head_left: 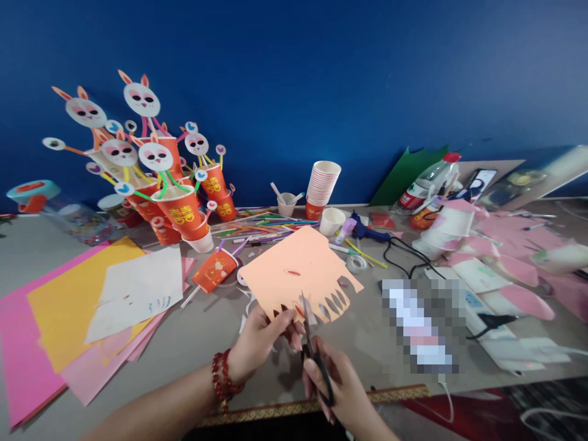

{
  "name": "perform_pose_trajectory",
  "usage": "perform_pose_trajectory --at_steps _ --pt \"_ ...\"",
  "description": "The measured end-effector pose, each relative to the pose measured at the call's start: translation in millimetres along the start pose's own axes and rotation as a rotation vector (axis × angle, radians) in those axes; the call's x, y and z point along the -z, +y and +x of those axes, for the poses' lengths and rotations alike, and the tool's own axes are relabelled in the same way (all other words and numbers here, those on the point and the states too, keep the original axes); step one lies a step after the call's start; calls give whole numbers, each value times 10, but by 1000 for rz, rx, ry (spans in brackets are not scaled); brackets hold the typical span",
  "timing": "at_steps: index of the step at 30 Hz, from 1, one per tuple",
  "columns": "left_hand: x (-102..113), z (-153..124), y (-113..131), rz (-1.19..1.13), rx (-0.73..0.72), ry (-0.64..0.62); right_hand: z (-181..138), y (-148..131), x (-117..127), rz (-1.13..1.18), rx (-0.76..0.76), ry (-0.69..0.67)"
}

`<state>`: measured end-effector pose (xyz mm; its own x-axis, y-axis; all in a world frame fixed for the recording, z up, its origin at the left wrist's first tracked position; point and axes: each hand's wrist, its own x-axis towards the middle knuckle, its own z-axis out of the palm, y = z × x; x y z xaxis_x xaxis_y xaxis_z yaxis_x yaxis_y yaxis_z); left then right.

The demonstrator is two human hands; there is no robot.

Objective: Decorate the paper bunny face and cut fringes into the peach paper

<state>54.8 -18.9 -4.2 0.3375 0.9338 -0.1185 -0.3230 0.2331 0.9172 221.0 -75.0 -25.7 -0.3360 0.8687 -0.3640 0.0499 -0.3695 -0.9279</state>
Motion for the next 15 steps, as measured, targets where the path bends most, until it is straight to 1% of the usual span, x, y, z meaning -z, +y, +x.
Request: perform_pose_trajectory --at_steps 15 --pt "32 17 76 54 4 -13 33 43 86 -88 45 -28"
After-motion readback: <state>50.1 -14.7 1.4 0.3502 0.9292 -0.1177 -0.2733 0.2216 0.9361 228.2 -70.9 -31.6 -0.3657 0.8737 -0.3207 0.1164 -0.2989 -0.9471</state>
